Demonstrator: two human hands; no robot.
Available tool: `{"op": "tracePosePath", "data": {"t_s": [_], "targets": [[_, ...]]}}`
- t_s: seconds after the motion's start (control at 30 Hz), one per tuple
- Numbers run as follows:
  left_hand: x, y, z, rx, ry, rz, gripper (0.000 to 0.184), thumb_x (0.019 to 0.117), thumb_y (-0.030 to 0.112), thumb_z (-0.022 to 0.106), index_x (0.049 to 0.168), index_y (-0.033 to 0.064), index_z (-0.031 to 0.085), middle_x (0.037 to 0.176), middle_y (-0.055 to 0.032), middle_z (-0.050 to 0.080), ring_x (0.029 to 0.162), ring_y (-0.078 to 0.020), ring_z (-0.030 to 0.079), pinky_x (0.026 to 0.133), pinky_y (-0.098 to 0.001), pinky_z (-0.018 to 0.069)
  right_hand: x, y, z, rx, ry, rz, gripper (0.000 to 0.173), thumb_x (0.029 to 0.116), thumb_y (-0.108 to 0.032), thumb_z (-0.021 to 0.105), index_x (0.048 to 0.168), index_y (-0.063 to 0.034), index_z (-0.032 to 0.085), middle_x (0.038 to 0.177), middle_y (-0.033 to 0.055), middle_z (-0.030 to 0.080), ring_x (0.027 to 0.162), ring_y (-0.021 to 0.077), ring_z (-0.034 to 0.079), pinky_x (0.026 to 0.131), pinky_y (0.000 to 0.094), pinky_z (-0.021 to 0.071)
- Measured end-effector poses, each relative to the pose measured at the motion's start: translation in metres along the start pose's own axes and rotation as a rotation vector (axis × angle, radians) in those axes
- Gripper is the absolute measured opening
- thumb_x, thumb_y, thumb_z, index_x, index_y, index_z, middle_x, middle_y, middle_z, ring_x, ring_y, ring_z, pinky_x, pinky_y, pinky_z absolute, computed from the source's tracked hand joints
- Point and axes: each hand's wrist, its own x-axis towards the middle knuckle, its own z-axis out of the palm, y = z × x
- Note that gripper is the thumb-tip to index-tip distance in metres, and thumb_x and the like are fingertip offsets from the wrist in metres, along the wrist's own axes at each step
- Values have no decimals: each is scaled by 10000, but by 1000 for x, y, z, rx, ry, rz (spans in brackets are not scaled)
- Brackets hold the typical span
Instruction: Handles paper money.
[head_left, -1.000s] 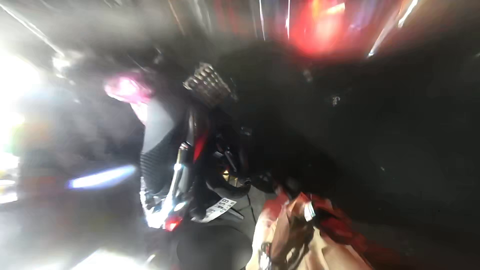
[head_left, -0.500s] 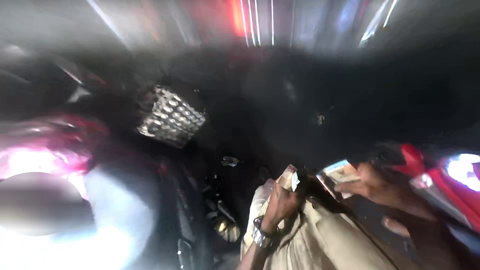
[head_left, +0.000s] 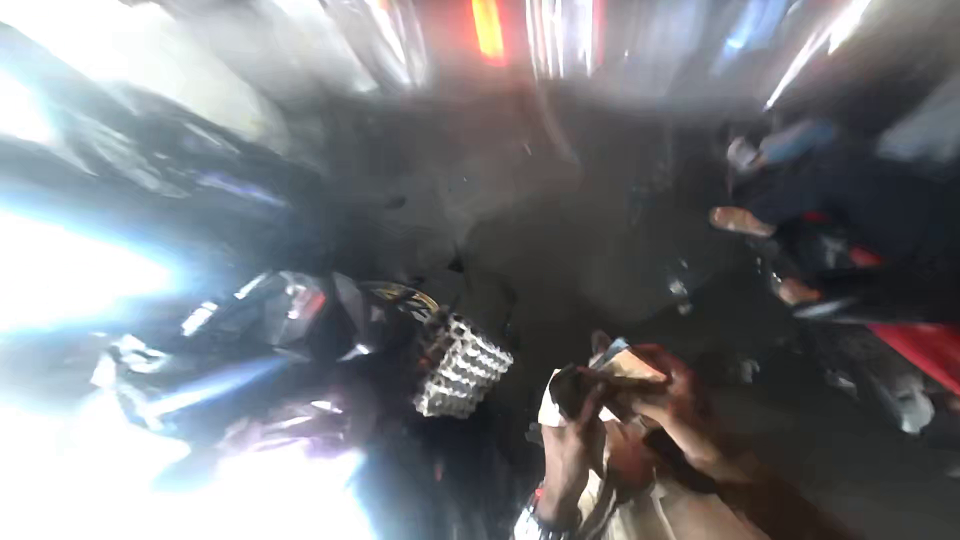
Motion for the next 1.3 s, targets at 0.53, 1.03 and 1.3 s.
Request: {"op": "tracePosePath", "data": {"t_s": [0.53,1.03,1.3], "targets": [[386,129,69,30,118,2,245,873,54,745,1076,-32,639,890,-96,736,786,-174,729,745,-346,640,398,-123,53,150,22,-36,258,893,54,680,1148,37,642,991,69,742,865,139,738,729,292,649],[792,319,53,392,-80,456,262,784,19,784,1030,-18,702,943,20,757,892,-15,717,852,-208,611,765,-258,219,134,219,-92,178,927,12,621,1097,-3,671,958,58,756,833,152,747,753,328,656],[1009,368,77,146,-131,174,176,903,125,760,1008,-3,700,870,-89,732,753,-164,705,715,-331,623,978,-307,235,277,137,-8,190,974,-19,592,1151,20,649,989,104,749,839,213,753,725,370,661]]}}
